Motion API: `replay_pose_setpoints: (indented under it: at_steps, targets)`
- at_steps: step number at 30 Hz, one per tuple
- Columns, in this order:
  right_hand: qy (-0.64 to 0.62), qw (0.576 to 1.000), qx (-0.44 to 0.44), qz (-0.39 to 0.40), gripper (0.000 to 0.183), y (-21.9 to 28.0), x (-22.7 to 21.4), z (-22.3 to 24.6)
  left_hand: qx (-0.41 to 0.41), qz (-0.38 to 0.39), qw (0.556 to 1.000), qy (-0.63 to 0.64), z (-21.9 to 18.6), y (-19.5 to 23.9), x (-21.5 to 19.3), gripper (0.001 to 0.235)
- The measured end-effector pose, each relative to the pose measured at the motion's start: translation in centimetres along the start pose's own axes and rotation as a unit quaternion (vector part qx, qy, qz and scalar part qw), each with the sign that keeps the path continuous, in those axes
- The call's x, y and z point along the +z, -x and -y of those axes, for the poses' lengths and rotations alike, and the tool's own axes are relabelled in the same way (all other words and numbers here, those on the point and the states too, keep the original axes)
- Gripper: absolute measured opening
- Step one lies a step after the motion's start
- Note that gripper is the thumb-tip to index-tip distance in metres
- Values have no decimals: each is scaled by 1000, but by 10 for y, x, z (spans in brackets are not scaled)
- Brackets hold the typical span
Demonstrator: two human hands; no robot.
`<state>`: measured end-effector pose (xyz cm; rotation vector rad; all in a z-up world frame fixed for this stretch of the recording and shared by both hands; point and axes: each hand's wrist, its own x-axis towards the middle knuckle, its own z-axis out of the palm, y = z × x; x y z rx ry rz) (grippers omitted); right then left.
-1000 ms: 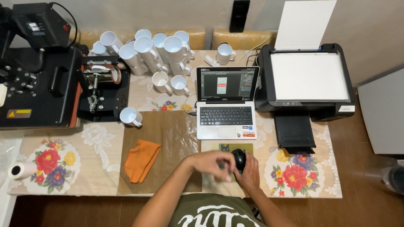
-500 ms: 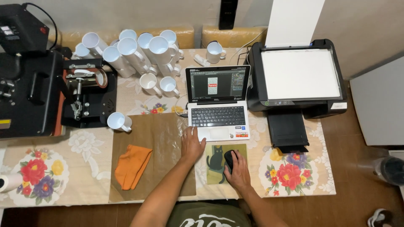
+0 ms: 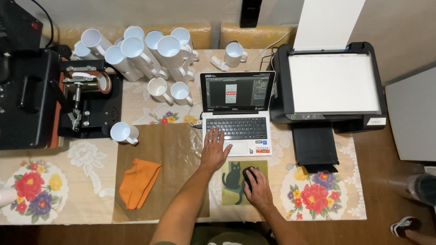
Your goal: Preparing a digital design on a laptop and then using a mug heat press to sublimate the design onto a ceramic mug.
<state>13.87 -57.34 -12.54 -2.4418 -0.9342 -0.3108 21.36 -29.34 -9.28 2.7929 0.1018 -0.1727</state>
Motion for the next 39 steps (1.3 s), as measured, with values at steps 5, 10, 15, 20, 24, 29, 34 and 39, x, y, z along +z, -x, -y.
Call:
replay_pose_setpoints:
  at_steps: [5,10,15,20,24,29,34,39]
  targets:
    - [-6,1000,2,-18,54,5,4,-1,-3,9,1000,12,4,-9,10,87]
    - [6,1000,-3,-6,54,10,9,-4,15,-13,1000,8,11,-6,26,83]
    - [8,1000,-6,-15,55,14,11,-5,14,-17,1000,13,10,-1,30,84]
    - [12,1000,-16,-23,53,8,7,-2,13,-49,999,-16,12,-9,38,84]
    - [13,1000,-12,-15,52,7,6,-2,-3,-36,999,-2,11,-17,32,85]
    - [17,1000,9,3,47,10,7,-1,-10,-43,999,-3,11,-22,29,82]
    - [17,1000,-7,0,47,8,6,-1,5,-73,997,-5,12,-21,30,79]
    - [12,1000,-4,11,49,11,8,-2,-10,-33,999,-3,11,-21,27,83]
